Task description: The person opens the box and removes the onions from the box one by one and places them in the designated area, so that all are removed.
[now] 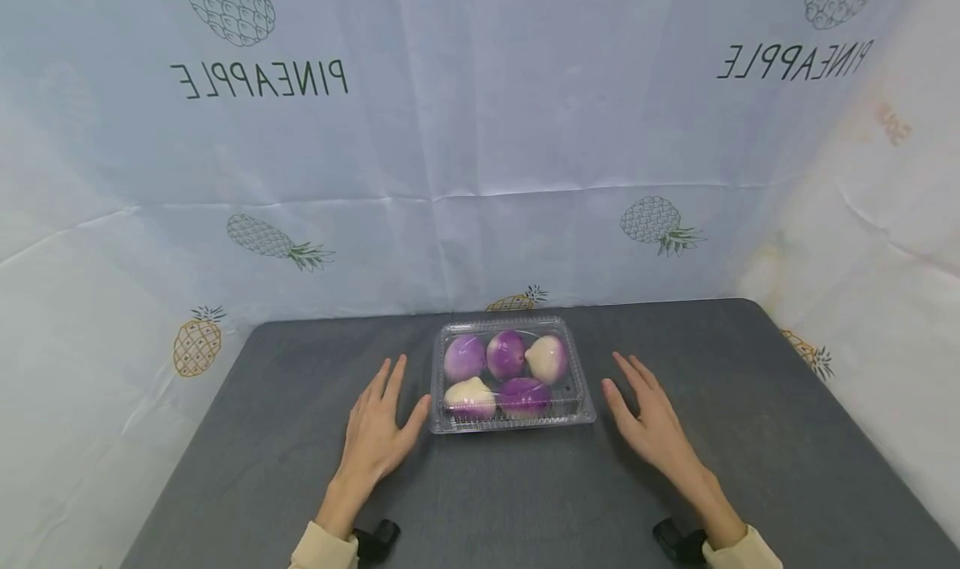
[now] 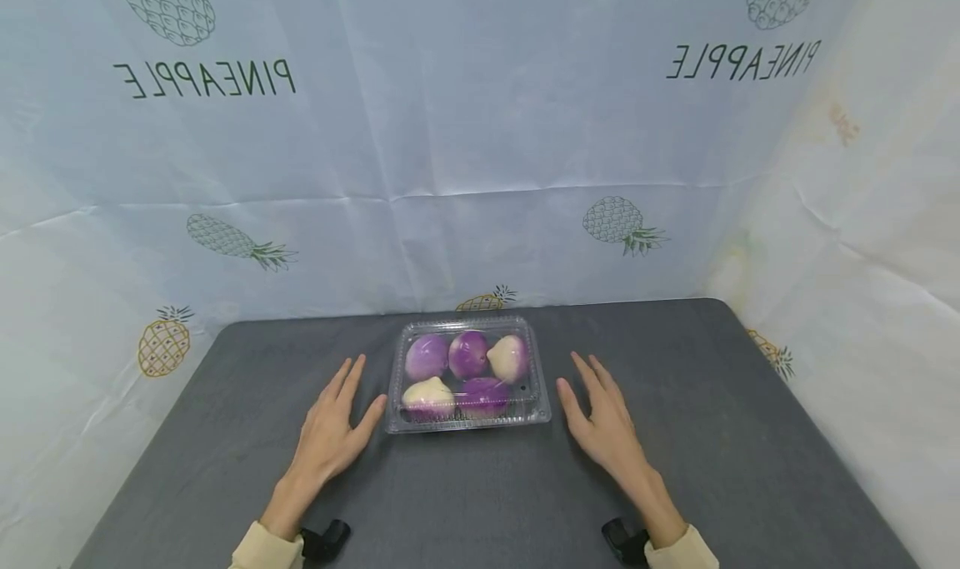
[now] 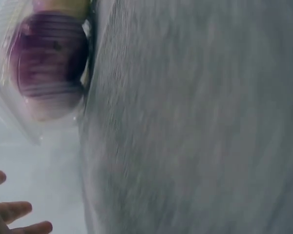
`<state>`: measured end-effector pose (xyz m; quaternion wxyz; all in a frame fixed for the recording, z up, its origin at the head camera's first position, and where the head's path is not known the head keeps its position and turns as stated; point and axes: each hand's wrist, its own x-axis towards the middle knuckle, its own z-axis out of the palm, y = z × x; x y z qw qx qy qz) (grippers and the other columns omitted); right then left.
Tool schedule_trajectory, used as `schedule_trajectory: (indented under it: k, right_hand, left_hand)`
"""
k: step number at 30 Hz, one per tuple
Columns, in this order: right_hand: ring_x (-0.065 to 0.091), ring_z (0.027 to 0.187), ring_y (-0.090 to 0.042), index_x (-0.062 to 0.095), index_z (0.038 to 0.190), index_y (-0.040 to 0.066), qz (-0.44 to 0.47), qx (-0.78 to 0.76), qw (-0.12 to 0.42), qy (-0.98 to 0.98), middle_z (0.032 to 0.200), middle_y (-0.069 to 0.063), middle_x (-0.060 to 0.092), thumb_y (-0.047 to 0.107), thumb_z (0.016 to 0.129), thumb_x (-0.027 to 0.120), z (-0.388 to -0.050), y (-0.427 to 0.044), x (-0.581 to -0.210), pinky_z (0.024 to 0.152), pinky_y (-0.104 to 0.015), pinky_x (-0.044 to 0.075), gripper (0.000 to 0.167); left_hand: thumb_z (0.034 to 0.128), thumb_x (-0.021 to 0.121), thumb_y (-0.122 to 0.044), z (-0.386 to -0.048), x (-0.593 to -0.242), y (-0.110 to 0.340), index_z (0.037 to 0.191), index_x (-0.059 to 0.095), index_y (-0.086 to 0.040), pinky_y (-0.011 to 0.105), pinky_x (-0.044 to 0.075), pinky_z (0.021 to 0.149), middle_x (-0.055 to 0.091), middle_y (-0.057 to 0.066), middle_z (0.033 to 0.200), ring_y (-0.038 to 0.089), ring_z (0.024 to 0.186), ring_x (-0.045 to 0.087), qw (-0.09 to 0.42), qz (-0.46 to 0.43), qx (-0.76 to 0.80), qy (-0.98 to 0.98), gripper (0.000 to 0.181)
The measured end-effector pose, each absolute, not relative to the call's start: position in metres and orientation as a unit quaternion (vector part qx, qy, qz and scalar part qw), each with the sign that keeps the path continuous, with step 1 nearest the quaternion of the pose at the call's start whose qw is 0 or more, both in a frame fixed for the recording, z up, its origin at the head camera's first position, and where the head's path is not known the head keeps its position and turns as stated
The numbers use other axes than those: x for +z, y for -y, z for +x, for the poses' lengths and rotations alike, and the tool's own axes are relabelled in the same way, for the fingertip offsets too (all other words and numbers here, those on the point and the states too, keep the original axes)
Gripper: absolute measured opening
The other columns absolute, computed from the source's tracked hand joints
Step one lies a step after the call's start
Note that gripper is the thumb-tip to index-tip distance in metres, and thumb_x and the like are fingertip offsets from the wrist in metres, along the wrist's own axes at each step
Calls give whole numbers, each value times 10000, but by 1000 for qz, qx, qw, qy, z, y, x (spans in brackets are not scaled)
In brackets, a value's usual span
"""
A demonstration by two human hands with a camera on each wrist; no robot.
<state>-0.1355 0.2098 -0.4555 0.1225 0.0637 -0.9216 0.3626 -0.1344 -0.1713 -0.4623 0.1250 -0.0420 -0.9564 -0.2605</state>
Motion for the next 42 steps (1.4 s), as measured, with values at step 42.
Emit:
schedule_trajectory:
  k: [42]
  right_hand:
    - [139,1573,-465,272,1621,237,70,532,47,843,1711,-226,104,304,894,796,-133,-150,-474,1130,-632,367,899]
  left_hand:
    - [1042,551,-294,-133,-487,128,1640,70,-22,657,181,1203,41,253,1710,443,1583,96,46,-122,-546,827,814]
